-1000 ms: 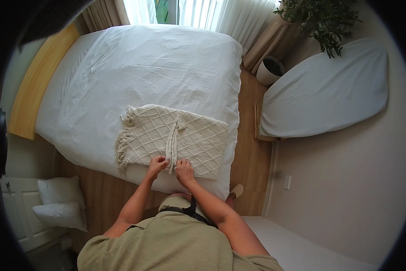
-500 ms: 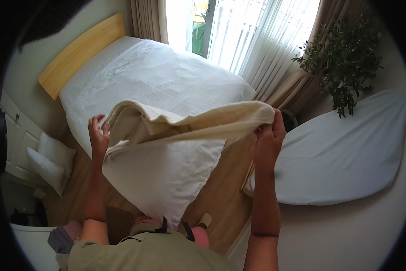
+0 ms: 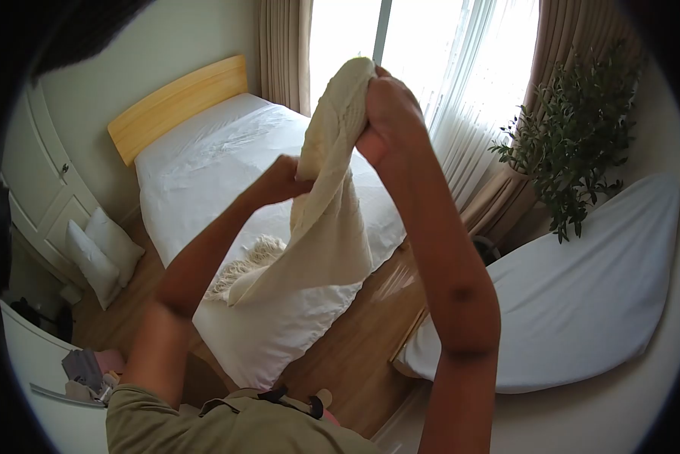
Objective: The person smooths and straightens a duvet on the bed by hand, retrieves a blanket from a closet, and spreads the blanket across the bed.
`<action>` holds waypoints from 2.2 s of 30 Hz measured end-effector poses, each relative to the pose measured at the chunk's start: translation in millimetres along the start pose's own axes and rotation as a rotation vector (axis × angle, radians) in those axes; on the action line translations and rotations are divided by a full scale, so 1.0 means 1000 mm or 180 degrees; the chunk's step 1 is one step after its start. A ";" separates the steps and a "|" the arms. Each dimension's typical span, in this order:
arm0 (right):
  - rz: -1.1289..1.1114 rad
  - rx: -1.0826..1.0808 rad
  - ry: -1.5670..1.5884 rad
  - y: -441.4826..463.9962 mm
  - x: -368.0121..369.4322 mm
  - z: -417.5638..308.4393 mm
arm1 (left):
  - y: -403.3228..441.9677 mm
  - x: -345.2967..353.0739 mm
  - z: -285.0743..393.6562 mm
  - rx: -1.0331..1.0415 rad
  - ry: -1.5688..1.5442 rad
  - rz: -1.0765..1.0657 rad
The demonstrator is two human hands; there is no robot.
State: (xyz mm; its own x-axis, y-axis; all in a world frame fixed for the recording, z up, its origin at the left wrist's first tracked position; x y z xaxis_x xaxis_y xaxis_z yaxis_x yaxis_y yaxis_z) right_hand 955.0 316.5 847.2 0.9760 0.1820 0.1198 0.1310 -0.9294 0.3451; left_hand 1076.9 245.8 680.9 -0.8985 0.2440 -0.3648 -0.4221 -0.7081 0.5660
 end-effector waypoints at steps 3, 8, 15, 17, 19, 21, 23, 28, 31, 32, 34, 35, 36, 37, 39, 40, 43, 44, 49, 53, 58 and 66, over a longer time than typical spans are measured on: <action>-0.1342 0.0293 0.0347 0.033 -0.023 -0.054 | -0.018 0.040 -0.070 0.0185 0.0455 -0.0118; -0.1999 -0.0365 -0.0574 0.075 -0.073 -0.168 | -0.018 0.039 -0.089 -0.0744 -0.2977 0.0876; 0.0467 -0.0510 -0.1216 0.129 -0.159 -0.300 | -0.018 -0.135 0.077 0.0606 0.0840 0.1246; 0.0843 -0.0678 -0.1291 0.141 -0.170 -0.338 | -0.009 -0.171 0.087 0.0694 0.1690 0.1486; 0.1148 -0.0790 -0.1287 0.152 -0.186 -0.363 | -0.002 -0.211 0.069 0.0175 0.2350 0.1907; 0.1426 -0.0912 -0.1288 0.164 -0.191 -0.383 | -0.008 -0.249 0.052 -0.0472 0.2650 0.2030; 0.1597 -0.0971 -0.1184 0.185 -0.213 -0.385 | -0.009 -0.250 0.010 -0.0591 0.2624 0.2235; 0.1530 -0.0781 -0.0699 0.292 -0.281 -0.335 | 0.016 -0.186 -0.103 -0.0485 0.2506 0.1792; 0.1297 -0.0555 -0.0258 0.401 -0.297 -0.263 | 0.045 -0.244 -0.176 -0.1186 0.0870 0.2728; 0.1226 -0.0485 -0.0072 0.439 -0.294 -0.235 | 0.049 -0.273 -0.168 -0.0763 0.1243 0.3037; 0.1155 -0.0391 0.0406 0.520 -0.273 -0.191 | 0.052 -0.390 -0.118 -0.0476 0.2224 0.4162; 0.1188 -0.0369 0.0574 0.543 -0.262 -0.175 | 0.049 -0.408 -0.080 -0.0759 0.2554 0.4733; 0.1226 -0.0345 0.0157 0.509 -0.221 -0.165 | 0.036 -0.445 -0.061 -0.0517 0.3227 0.5123; 0.1118 -0.0306 0.0193 0.518 -0.211 -0.166 | 0.029 -0.446 -0.017 -0.0619 0.3355 0.5319; 0.0305 -0.0835 -0.0208 0.537 -0.178 -0.160 | 0.001 -0.443 0.049 0.0171 0.3757 0.5512; 0.0274 -0.0806 -0.0180 0.528 -0.184 -0.158 | -0.001 -0.434 0.055 0.0176 0.4136 0.5561; 0.0024 -0.0656 0.0431 0.501 -0.150 -0.166 | -0.073 -0.419 0.142 0.0878 0.4635 0.5530; -0.0234 -0.0468 0.0627 0.511 -0.163 -0.155 | -0.097 -0.400 0.163 0.0574 0.5003 0.5444; -0.1013 -0.0331 0.0362 0.564 -0.387 -0.001 | -0.115 -0.190 0.154 -0.0385 0.4450 0.5050; -0.1020 -0.0214 -0.0245 0.486 -0.440 0.124 | -0.149 -0.118 0.147 -0.1564 0.3762 0.2653; 0.0555 -0.1077 -0.3635 0.410 -0.677 0.301 | -0.035 0.142 -0.034 -0.2699 0.1195 0.1648; -0.0163 0.0763 -0.5379 0.526 -0.782 0.501 | 0.083 0.173 -0.275 -0.3510 -0.1547 -0.0076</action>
State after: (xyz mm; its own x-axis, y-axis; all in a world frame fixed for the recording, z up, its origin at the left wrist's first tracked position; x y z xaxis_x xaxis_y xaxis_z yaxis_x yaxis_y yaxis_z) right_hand 348.2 -475.8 468.6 0.0343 -0.1597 -0.9866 0.0329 -0.9864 0.1609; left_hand 919.2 47.4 461.7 -0.9433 0.3210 0.0840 -0.3225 -0.8275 -0.4596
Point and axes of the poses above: each hand's wrist, its own y-axis towards the middle knuckle, its own x-axis out of the palm, z = x × y, the point moved 3 cm from there along y, towards the middle knuckle, and after that the axes turned 8 degrees about -y, right-handed, at the moved point
